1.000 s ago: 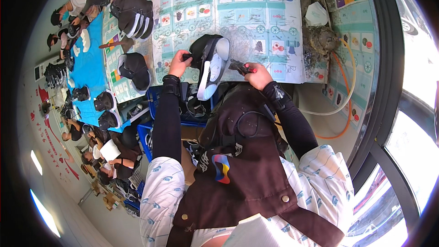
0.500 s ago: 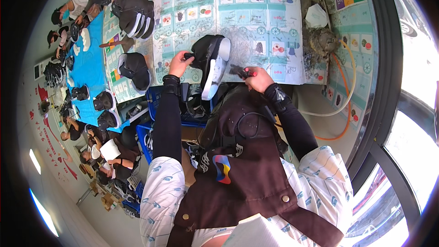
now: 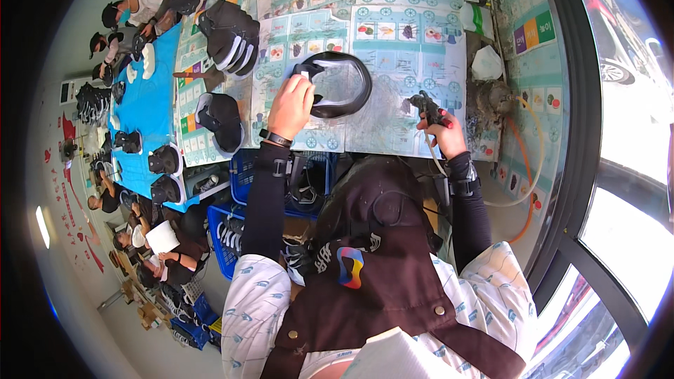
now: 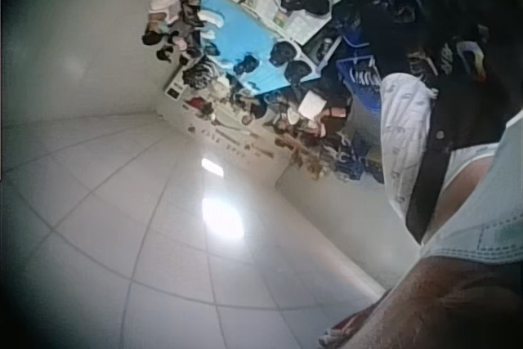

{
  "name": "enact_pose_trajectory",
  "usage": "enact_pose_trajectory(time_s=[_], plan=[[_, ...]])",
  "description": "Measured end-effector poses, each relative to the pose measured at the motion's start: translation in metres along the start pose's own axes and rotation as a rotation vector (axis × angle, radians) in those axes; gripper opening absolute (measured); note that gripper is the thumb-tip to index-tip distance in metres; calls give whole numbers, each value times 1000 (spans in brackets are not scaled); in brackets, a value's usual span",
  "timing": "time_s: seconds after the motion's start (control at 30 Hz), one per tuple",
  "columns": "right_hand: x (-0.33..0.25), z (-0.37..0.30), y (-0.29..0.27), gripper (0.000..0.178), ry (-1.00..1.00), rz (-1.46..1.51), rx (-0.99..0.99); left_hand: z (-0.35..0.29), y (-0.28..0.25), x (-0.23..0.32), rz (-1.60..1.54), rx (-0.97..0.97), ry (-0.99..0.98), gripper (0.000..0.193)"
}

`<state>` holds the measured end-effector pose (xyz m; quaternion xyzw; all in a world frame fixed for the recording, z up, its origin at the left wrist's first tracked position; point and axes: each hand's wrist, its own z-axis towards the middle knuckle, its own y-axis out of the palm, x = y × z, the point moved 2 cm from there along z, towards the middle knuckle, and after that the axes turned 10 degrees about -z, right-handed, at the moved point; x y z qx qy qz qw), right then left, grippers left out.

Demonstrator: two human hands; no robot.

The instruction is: Manually assembling shoe components and using a tool to apply pressure or adhesive to the sole area.

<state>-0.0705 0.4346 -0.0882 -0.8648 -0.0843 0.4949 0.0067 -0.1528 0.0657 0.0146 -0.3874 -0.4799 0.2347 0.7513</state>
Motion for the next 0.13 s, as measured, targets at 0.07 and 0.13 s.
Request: enact_pose_trajectory(time_s=[0.07,0.13], plan=[[-8,1,6,39,7,3,-21,0,6,0,145,-5,59,34],[-8,2,8,39,12,3,-49,-3,8,3,120,44,60,55]])
